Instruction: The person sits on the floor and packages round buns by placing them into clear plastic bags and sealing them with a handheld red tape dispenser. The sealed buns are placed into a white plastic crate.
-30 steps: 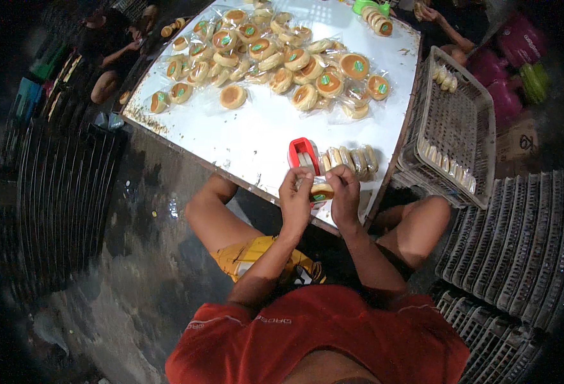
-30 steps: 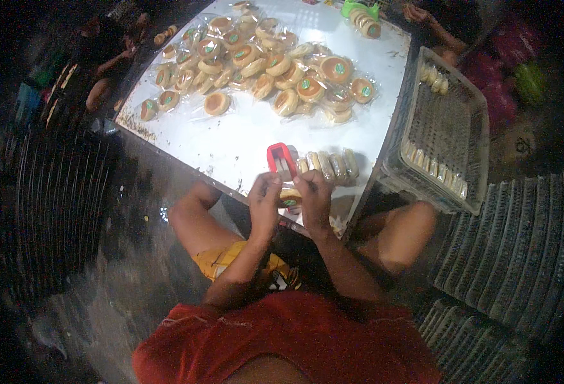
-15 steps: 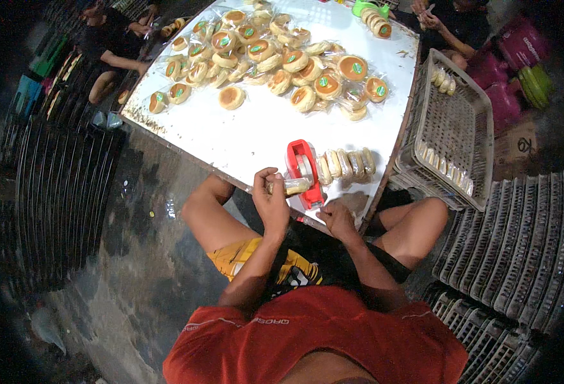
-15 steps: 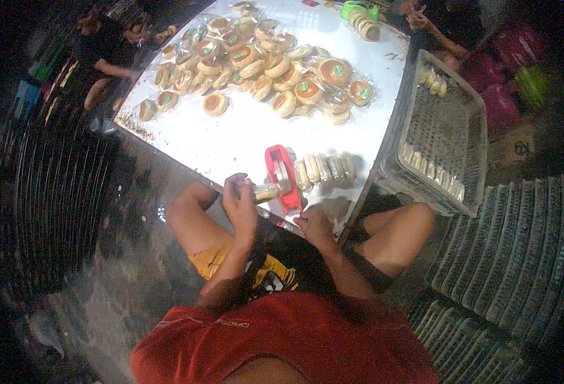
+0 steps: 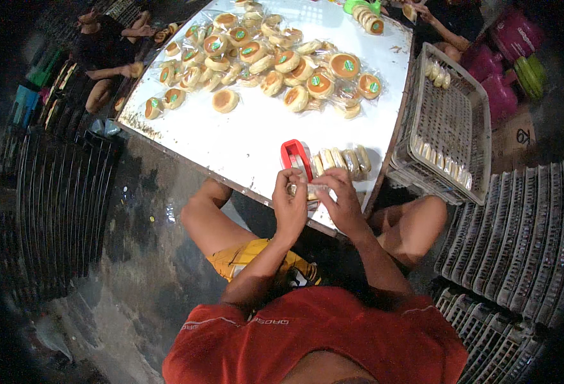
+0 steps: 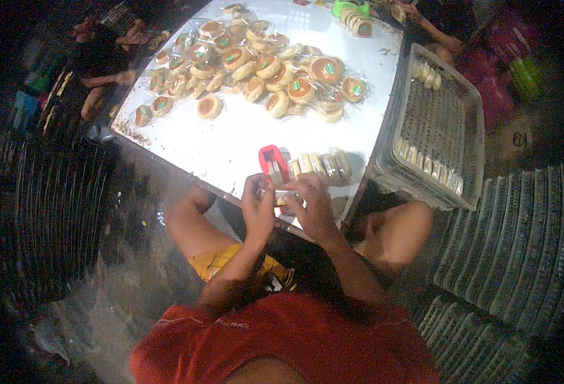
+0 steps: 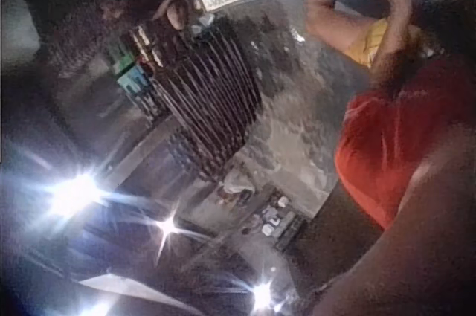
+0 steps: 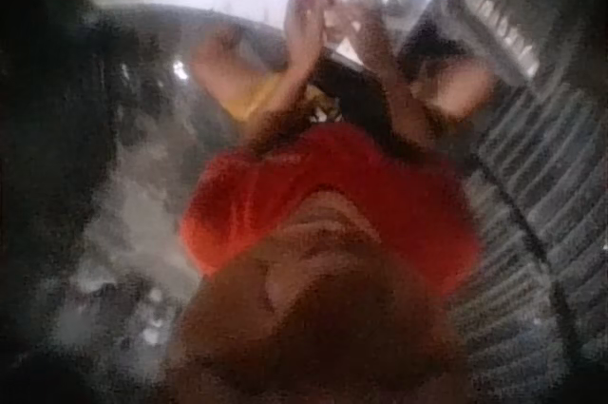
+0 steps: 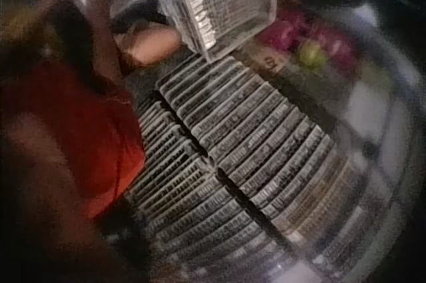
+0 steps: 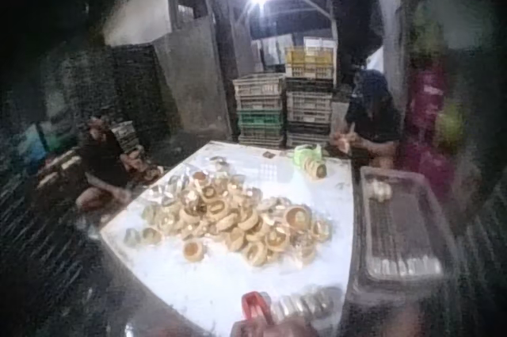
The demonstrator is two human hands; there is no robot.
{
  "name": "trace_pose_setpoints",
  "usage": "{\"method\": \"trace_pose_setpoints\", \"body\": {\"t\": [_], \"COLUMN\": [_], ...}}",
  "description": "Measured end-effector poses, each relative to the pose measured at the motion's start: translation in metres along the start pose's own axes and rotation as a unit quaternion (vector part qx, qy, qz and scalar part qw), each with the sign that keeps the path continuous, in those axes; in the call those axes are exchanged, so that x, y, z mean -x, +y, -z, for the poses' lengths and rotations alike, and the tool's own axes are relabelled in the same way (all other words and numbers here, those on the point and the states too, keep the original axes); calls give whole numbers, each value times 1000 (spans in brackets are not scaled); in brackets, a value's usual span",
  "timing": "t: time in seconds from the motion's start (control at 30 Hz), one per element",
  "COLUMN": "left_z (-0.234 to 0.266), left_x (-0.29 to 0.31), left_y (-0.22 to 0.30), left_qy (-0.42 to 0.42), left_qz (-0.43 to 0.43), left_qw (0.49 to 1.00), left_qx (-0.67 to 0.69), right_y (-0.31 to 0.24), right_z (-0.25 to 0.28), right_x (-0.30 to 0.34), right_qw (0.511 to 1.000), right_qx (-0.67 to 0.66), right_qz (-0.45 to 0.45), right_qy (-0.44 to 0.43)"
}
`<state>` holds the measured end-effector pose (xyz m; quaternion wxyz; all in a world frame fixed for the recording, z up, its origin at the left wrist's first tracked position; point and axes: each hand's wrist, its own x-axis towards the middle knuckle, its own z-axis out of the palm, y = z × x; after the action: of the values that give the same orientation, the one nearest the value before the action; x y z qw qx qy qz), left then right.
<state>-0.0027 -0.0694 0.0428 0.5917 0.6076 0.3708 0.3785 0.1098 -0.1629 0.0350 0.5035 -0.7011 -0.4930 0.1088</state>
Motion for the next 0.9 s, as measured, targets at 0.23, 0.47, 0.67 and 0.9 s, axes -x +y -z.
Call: {"method": "trace_pose_setpoints", "body": {"t": [0.23, 0.47, 0.67, 0.9], "left_z": [-45, -68, -86, -118], "left_x": [-2, -70, -85, -133], "left_y": [-24, -72, -69, -36], "left_qy": [-153, -232, -292, -349], "left_qz": [-274, -237, -230, -292], "left_qw": [938, 761, 659, 751], "left_qx": [-149, -558, -654, -479], "right_y": [40, 158, 115, 146], "right_z": [8, 65, 95, 136], "right_x": [2, -43, -67, -88], "right_qw": [840, 945, 907, 954], "right_qx": [-439, 162, 322, 232], "right_qz": [-283, -280, -10, 98], "right_qy": [145, 46, -271, -164]}}
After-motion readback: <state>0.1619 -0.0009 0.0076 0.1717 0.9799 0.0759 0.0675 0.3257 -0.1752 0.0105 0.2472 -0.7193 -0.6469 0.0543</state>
